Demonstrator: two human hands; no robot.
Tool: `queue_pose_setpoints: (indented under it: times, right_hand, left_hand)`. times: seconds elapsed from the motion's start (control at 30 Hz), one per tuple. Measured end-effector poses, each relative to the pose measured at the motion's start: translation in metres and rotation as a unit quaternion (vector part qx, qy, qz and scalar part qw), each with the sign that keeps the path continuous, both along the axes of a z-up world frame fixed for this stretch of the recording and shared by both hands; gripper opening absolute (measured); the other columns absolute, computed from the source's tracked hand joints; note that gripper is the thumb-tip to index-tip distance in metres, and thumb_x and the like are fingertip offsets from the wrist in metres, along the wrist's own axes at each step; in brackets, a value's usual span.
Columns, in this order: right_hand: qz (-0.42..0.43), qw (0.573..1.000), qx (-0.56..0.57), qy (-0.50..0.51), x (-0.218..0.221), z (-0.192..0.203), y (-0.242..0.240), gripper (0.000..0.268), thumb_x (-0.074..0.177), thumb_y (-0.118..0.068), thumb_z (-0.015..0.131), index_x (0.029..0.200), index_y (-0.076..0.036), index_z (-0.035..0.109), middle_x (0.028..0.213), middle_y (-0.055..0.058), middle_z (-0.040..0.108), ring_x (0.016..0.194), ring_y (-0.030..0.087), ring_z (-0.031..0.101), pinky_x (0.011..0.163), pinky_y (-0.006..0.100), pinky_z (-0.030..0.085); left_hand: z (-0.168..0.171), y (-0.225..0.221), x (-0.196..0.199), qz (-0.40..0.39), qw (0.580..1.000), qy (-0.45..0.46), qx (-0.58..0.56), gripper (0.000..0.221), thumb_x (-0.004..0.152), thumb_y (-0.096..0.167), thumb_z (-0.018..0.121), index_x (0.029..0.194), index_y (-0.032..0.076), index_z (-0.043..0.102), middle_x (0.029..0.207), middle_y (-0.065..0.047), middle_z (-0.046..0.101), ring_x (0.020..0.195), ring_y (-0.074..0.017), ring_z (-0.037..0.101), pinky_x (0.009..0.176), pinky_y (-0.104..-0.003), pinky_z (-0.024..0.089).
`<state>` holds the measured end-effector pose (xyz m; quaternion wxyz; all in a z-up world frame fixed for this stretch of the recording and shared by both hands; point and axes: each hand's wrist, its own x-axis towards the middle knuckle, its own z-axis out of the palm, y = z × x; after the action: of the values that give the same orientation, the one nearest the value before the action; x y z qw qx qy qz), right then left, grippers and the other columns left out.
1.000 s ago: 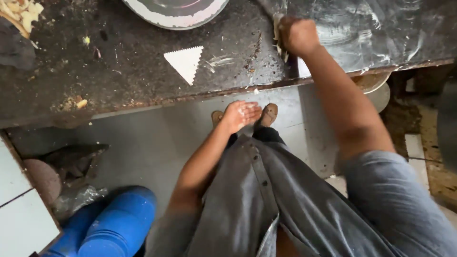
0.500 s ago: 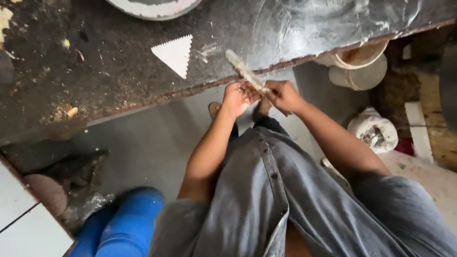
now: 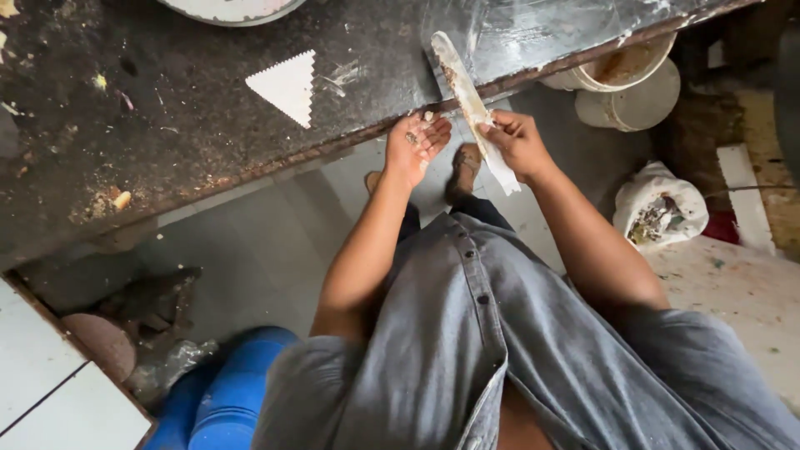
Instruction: The person organizes scraps of fabric and containers on a workbench, then uses a scraper and knife to gather and clean chocolate shavings and cream from a work surface before washing their hands at a sink.
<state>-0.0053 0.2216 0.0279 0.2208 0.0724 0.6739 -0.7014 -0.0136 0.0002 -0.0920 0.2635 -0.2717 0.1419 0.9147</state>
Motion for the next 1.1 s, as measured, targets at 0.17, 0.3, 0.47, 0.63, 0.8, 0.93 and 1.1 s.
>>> queue_pose_setpoints:
  times: [0.17,0.3,0.47,0.63,0.8,0.93,1.1]
  right_hand:
    - [-0.021,0.999,-0.044,0.014,0.016,0.011,0.020,0.016,0.103,-0.007,0.064,0.114,0.001,0.072,0.093,-0.002,0.071,0.077,0.003,0.059,0.068,0.021,0.047]
    - [-0.045,0.995,-0.093,-0.004,0.021,0.027,0.044,0.017,0.102,-0.009,0.064,0.114,0.001,0.071,0.092,-0.001,0.072,0.074,0.004,0.062,0.066,0.021,0.049]
    - [-0.089,0.988,-0.124,0.001,0.039,0.040,0.112,0.019,0.100,-0.011,0.063,0.114,-0.001,0.071,0.081,0.000,0.069,0.059,0.006,0.059,0.053,0.021,0.046]
    - [-0.185,0.970,-0.146,0.057,0.092,0.061,0.229,0.021,0.101,-0.010,0.064,0.118,0.001,0.070,0.087,-0.001,0.070,0.066,0.004,0.060,0.060,0.020,0.047]
    - [-0.327,0.936,-0.081,0.099,0.192,0.096,0.364,0.025,0.098,-0.014,0.067,0.117,0.002,0.070,0.087,-0.001,0.070,0.068,0.004,0.060,0.061,0.020,0.046]
    - [-0.467,0.869,-0.062,0.153,0.279,0.120,0.438,0.025,0.102,-0.014,0.068,0.120,0.002,0.070,0.096,-0.001,0.070,0.078,0.003,0.059,0.069,0.020,0.046]
    - [-0.655,0.734,-0.030,0.178,0.377,0.147,0.478,0.030,0.097,-0.015,0.066,0.122,-0.001,0.069,0.099,0.000,0.072,0.080,0.006,0.065,0.074,0.021,0.052]
  left_hand:
    - [-0.023,0.012,-0.003,-0.019,0.995,-0.042,-0.093,0.040,0.092,0.028,0.069,0.113,-0.005,0.064,0.105,-0.018,0.072,0.096,-0.0294,0.070,0.090,-0.041,0.057]
    - [-0.018,0.014,-0.004,-0.036,0.988,0.000,-0.152,0.038,0.090,0.026,0.066,0.115,-0.002,0.065,0.108,-0.016,0.072,0.099,-0.0277,0.071,0.089,-0.039,0.057]
    - [0.030,0.078,0.011,-0.070,0.977,0.132,-0.154,0.040,0.086,0.022,0.058,0.114,-0.005,0.065,0.107,-0.020,0.073,0.100,-0.0302,0.072,0.092,-0.042,0.059]
    - [0.080,0.211,0.012,-0.171,0.973,0.118,-0.104,0.046,0.098,0.035,0.056,0.105,-0.010,0.064,0.103,-0.023,0.072,0.096,-0.0329,0.072,0.090,-0.044,0.059]
    - [0.123,0.378,0.042,-0.330,0.926,0.179,-0.026,0.015,0.094,0.010,0.065,0.103,-0.001,0.062,0.105,-0.020,0.071,0.098,-0.0315,0.072,0.092,-0.045,0.061]
    - [0.159,0.510,0.082,-0.495,0.845,0.202,-0.029,0.024,0.091,0.010,0.067,0.111,-0.003,0.066,0.099,-0.014,0.071,0.089,-0.0225,0.071,0.084,-0.037,0.061]
    - [0.197,0.649,0.151,-0.621,0.748,0.234,-0.016,0.039,0.100,0.031,0.068,0.111,-0.006,0.067,0.084,-0.008,0.065,0.073,-0.0157,0.064,0.069,-0.031,0.056]
